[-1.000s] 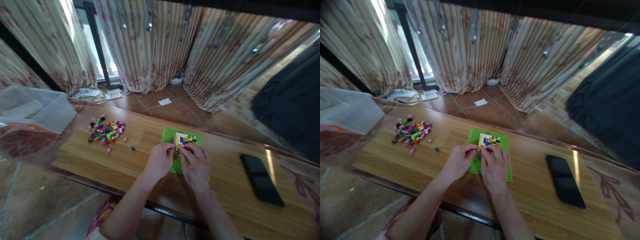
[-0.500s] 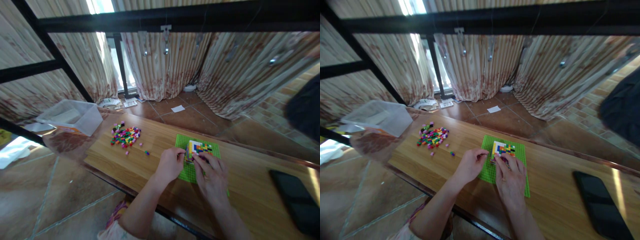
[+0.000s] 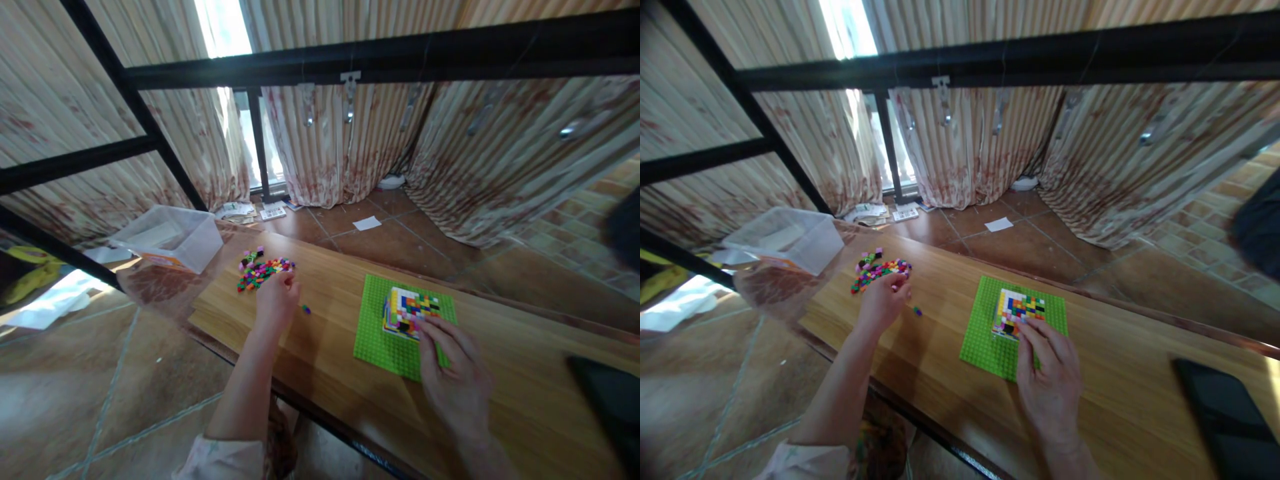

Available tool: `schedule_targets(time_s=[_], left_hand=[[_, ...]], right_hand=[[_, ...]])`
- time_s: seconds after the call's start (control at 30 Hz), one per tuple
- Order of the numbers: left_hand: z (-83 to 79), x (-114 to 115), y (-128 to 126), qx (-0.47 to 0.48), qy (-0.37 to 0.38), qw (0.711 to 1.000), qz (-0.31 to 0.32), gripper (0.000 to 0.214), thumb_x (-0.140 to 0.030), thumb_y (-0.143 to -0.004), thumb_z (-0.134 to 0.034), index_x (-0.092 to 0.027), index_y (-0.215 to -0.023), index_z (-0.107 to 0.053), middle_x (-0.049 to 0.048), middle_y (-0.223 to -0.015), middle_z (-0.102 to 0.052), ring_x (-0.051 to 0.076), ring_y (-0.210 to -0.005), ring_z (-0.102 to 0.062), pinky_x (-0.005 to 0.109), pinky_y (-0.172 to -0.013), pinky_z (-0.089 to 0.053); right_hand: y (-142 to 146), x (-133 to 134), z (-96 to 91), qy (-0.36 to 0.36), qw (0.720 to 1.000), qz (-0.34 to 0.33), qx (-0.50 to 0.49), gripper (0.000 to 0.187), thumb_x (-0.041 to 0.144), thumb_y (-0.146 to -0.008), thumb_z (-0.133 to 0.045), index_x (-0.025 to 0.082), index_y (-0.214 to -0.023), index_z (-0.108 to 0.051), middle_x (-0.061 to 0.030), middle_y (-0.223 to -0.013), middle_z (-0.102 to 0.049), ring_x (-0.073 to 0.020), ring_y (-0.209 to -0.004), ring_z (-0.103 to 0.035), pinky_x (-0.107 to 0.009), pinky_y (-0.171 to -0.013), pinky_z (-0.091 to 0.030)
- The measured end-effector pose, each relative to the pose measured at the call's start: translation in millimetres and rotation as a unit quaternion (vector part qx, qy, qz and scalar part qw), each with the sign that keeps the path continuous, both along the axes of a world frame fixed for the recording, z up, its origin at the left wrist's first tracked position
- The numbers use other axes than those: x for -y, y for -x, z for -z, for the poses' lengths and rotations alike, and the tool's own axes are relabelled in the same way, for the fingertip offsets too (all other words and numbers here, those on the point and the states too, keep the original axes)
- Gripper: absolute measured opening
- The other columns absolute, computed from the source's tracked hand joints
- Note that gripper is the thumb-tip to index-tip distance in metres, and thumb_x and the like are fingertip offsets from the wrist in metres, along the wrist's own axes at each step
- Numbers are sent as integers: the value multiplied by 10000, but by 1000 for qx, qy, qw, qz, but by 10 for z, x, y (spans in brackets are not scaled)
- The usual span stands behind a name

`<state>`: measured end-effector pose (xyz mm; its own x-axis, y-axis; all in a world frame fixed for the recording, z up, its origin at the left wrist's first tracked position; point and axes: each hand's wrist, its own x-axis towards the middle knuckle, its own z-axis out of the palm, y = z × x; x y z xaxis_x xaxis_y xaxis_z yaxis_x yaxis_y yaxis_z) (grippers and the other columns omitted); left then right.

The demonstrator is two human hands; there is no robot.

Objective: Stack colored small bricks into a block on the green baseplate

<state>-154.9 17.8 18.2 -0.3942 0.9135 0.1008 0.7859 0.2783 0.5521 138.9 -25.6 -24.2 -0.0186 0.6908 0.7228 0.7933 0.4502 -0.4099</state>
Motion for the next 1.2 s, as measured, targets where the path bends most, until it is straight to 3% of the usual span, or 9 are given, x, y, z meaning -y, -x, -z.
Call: schedule_targets(time_s=[0.17, 0.47, 0.6, 0.83, 0.93, 1.0, 1.07, 1.1, 1.2], left_hand=[[23, 51, 68, -65, 48, 997, 9, 205, -244, -838, -569, -181, -961, -721, 87, -895, -724, 234, -862, -651, 317, -782, -459], [78, 133, -85, -53, 75, 986, 137, 148, -311, -811, -658, -168, -798, -695, 62, -833, -687, 192, -819, -609, 290, -742, -442], [81, 149, -148, -58, 85, 983, 150, 29, -175, -761, -680, -168, -788, -680, 54, -854, -681, 176, -800, -608, 279, -735, -436], [101, 124, -228, -70, 83, 980, 165, 153, -63, -772, -561, -154, -757, -683, 69, -828, -684, 191, -828, -620, 295, -765, -431], [103, 98, -271, -21, 47, 985, 162, 175, -47, -743, -549, -154, -698, -680, 56, -758, -668, 180, -760, -599, 295, -726, -419], [80, 90, -343, 101, 21, 982, 160, 151, -59, -723, -576, -155, -664, -676, 28, -683, -643, 152, -681, -568, 275, -674, -411], [34, 100, -464, 305, 8, 939, 158, 71, -101, -704, -639, -152, -675, -680, -3, -639, -619, 114, -614, -531, 243, -619, -401], [4, 114, -541, 418, 8, 895, 155, 18, -131, -693, -678, -148, -696, -685, -15, -638, -614, 95, -592, -516, 226, -597, -397], [-79, 178, -808, 681, 63, 714, 150, 149, -170, -651, -760, -131, -781, -700, -30, -655, -603, 51, -573, -513, 177, -578, -411]], right_hand=[[15, 14, -41, -5, 1000, 11, -26, 164, 254, -912, -592, 222, -1019, -712, -81, -1053, -717, -234, -984, -666, -431, -916, -519], [-12, 0, -53, 0, 999, 24, -47, 155, 258, -913, -592, 203, -980, -720, -82, -1021, -723, -218, -955, -673, -411, -912, -531], [-17, -7, -50, -1, 998, 30, -53, 154, 268, -913, -595, 203, -973, -720, -80, -1010, -724, -214, -947, -675, -406, -911, -531], [-5, -6, -78, -3, 997, 36, -66, 154, 265, -917, -589, 194, -946, -723, -83, -987, -726, -205, -925, -676, -392, -895, -536], [-3, -12, -94, -9, 996, 35, -77, 144, 248, -913, -594, 197, -952, -723, -81, -983, -725, -203, -920, -675, -392, -887, -537], [8, -5, -103, -9, 996, 31, -85, 136, 233, -909, -600, 204, -958, -724, -75, -986, -726, -201, -926, -673, -392, -888, -535], [37, 17, -114, -4, 995, 15, -97, 136, 215, -906, -604, 214, -973, -722, -69, -999, -724, -197, -938, -672, -387, -887, -535], [58, 34, -122, 2, 995, 3, -104, 142, 208, -905, -604, 221, -985, -720, -66, -1009, -723, -196, -948, -670, -385, -889, -535], [136, 99, -163, 22, 990, -39, -130, 172, 191, -903, -605, 242, -1029, -710, -57, -1039, -716, -195, -988, -662, -388, -905, -533]])
